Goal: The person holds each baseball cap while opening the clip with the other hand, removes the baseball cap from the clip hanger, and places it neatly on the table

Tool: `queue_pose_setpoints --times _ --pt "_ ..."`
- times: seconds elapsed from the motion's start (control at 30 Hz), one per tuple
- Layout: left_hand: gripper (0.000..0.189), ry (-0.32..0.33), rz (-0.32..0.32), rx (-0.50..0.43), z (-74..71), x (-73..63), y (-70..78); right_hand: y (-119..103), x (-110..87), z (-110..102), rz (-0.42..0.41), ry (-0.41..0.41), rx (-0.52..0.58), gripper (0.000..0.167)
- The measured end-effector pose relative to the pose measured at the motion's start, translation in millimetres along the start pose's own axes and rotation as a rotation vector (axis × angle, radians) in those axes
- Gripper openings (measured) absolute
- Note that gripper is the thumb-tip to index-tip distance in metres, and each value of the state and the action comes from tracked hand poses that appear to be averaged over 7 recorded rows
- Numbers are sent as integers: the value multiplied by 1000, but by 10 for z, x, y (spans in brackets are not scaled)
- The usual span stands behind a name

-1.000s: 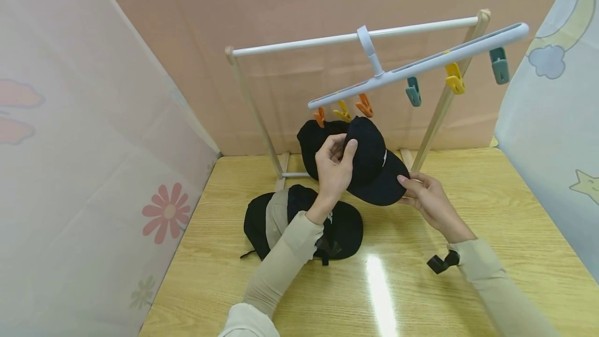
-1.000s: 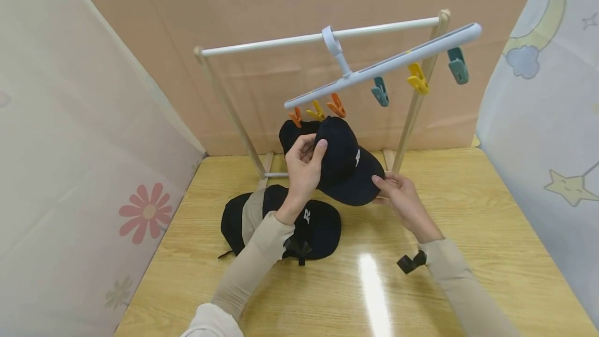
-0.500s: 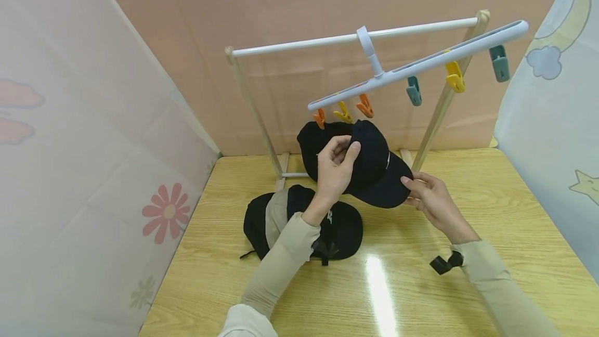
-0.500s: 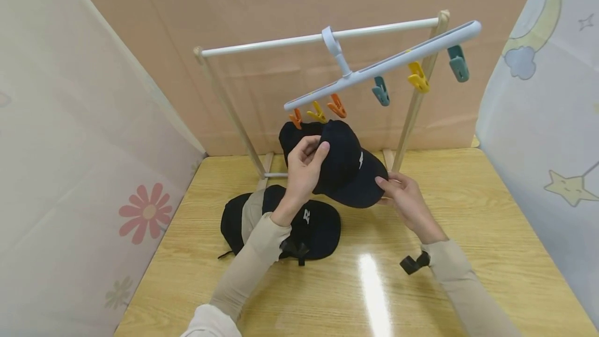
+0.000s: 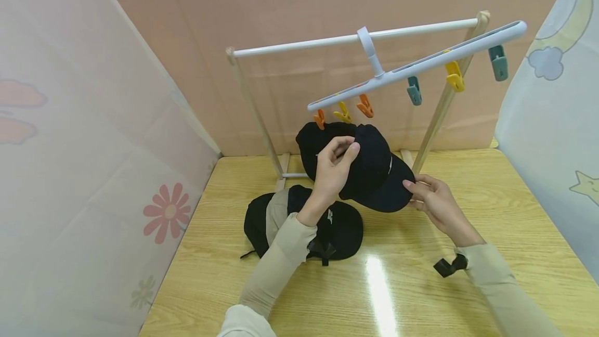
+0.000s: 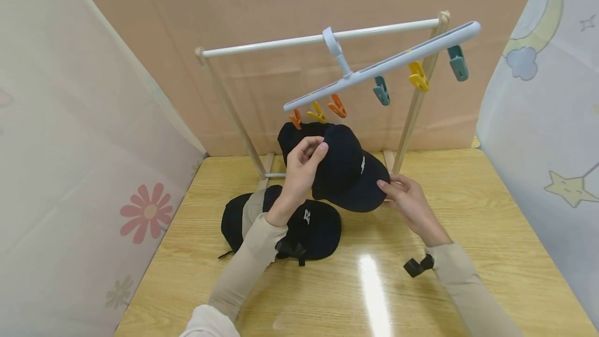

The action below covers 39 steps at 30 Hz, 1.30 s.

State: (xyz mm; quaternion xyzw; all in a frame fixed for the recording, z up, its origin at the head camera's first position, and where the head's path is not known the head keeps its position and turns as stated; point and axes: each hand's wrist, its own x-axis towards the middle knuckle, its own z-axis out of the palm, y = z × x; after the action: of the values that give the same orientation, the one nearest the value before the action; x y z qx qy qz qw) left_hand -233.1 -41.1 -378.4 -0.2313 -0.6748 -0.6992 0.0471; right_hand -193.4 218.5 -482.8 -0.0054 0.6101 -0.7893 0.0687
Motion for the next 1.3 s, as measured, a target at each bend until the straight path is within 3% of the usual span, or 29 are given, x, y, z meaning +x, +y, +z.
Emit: queue_pose_setpoints --times 0.5,1.3 --pt "27 -98 -36 39 -137 -101 63 40 -54 -26 -22 -24 -3 17" --pt "32 -163 -137 2 -269 -230 95 121 -126 -51 -29 -72 -73 16"
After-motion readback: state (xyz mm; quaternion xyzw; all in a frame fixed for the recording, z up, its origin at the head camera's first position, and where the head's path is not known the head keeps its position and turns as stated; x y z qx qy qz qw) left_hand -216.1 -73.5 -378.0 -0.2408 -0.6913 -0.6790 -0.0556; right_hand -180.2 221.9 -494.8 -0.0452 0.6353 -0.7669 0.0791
